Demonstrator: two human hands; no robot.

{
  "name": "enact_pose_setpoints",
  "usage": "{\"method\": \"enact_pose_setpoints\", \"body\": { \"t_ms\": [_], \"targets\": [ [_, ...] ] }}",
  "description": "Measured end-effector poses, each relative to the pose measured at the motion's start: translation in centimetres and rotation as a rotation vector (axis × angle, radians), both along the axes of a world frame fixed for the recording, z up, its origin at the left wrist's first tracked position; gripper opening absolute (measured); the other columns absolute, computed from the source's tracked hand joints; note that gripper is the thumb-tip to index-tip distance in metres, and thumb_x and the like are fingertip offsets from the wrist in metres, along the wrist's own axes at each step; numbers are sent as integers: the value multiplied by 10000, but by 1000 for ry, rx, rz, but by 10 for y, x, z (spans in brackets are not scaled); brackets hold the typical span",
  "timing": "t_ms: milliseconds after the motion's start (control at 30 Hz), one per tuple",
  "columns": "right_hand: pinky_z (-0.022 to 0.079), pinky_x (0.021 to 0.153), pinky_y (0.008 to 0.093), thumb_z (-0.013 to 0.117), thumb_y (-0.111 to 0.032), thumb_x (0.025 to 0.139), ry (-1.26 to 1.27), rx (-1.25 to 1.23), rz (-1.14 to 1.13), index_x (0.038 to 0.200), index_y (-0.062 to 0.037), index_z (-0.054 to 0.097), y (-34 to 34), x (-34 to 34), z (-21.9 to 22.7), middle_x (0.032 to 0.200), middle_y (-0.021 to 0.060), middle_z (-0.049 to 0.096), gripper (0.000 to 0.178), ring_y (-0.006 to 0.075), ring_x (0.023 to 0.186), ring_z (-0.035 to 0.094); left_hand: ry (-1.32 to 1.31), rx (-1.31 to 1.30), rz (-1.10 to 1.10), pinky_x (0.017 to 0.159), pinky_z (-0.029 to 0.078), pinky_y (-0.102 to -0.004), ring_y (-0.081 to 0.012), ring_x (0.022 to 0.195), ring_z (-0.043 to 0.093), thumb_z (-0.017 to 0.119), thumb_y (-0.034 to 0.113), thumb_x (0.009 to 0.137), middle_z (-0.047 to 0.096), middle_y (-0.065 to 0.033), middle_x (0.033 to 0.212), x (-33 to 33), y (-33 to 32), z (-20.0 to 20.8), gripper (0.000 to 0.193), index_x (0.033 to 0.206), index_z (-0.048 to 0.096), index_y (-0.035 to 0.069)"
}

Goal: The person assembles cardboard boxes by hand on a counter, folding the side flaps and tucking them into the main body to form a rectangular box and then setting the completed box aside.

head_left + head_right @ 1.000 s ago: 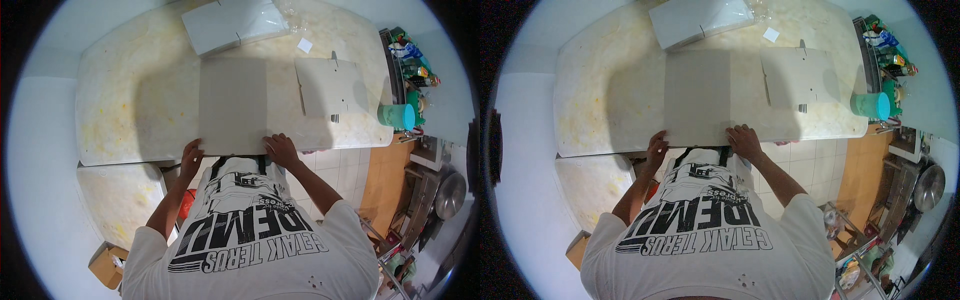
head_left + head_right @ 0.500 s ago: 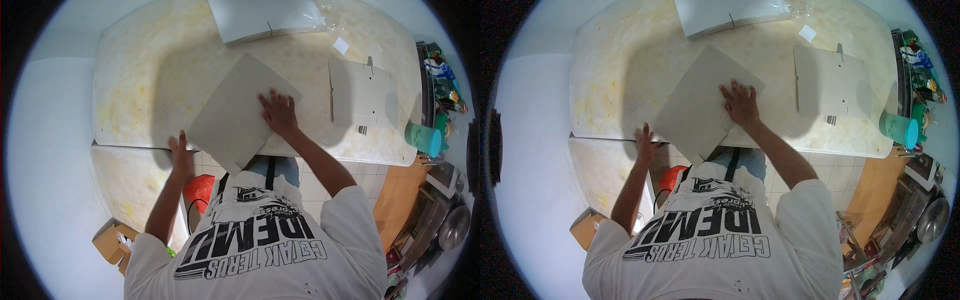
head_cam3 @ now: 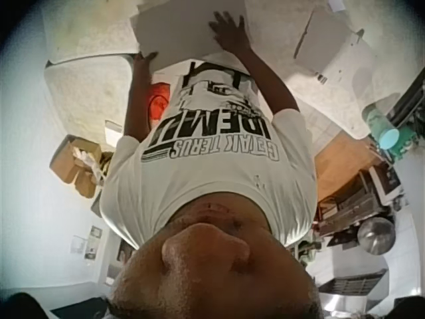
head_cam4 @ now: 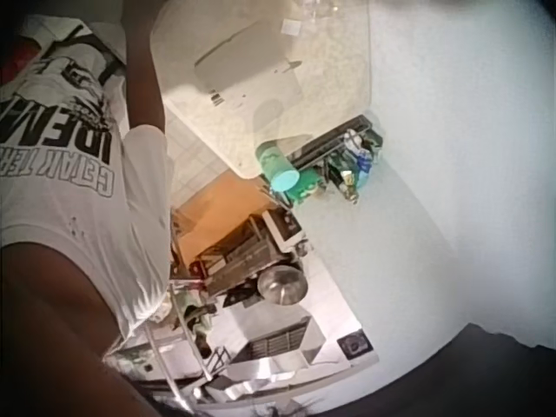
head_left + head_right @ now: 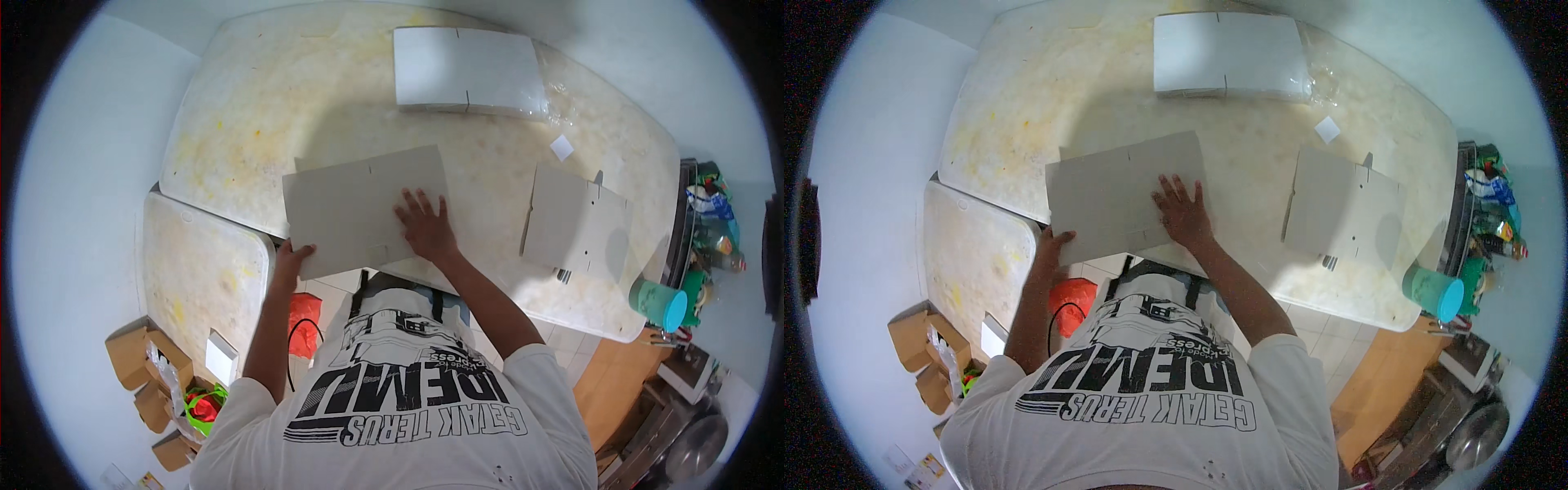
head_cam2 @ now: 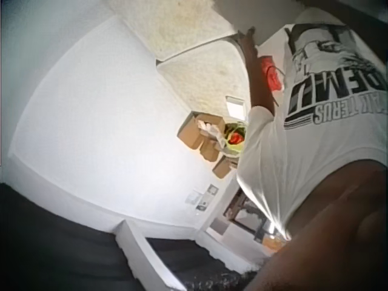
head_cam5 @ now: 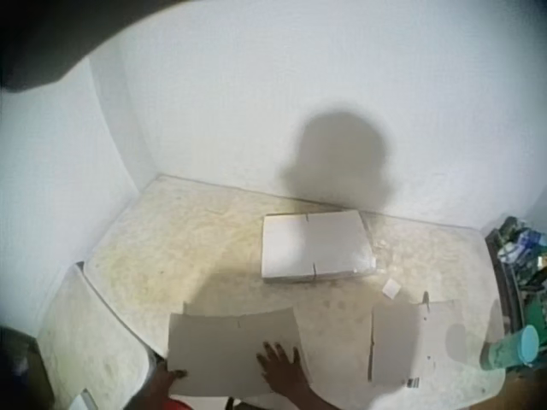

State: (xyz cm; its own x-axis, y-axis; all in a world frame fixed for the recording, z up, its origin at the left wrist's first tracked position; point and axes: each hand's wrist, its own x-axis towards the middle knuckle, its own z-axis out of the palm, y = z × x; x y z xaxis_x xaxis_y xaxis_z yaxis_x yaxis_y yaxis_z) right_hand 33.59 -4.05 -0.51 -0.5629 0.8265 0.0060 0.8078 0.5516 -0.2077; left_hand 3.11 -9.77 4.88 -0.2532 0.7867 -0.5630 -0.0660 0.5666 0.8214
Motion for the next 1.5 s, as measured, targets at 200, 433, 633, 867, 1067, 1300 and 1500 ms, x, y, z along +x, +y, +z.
{"method": "enact_pose_setpoints", "body": {
  "t_ms": [200,433,633,867,1067,1300,1500],
  "targets": [
    [209,928,681,446,-346,857,-19,-45,-35,1334,-336,332,-3,-8,-3,1424,96,234,490,324,1305,218,-300,-56,-43,925,404,-347,-241,1066,520,505,321,882,542,-117,1165,25,20,59,480,1235,436,4],
    [149,971,676,373,-333,903,-8,-171,-12,1329,-323,350,5,-9,1,1419,99,248,427,337,1295,234,-550,-148,304,1020,281,-411,-267,1205,397,292,533,906,422,-123,1317,82,43,47,650,1328,341,41],
    [131,985,662,394,-341,893,61,-169,14,1317,-315,374,7,-10,-8,1413,100,264,425,321,1280,272,-150,220,-128,1065,184,-405,-298,1294,239,299,428,932,239,-162,1409,79,22,-52,598,1370,227,27],
    [236,1000,555,491,-344,845,91,-62,92,1293,-189,414,1,13,-9,1338,139,354,481,315,1233,332,496,306,-388,1082,105,-419,-341,1333,102,317,317,939,93,-197,1444,153,66,-64,568,1387,143,14],
    [320,984,467,559,-157,735,217,-403,-14,1213,-60,481,-85,136,12,1241,115,473,495,260,1213,400,1266,158,-615,1052,106,-522,-368,1339,94,344,325,911,87,-213,1448,203,64,-79,604,1381,158,-5],
    [169,1032,516,500,-266,814,205,-305,-5,1289,-101,410,-14,78,42,1390,66,319,512,220,1316,236,1186,150,-479,1080,75,-455,-311,1351,98,315,271,920,122,-182,1452,212,66,-67,560,1376,170,-18],
    [177,1027,542,453,-365,851,106,-25,35,1364,-112,282,113,37,-20,1445,71,214,597,232,1320,223,1224,140,-536,1080,82,-456,-322,1345,114,330,261,902,146,-208,1436,218,69,-65,571,1346,194,-73]
  ]
}}
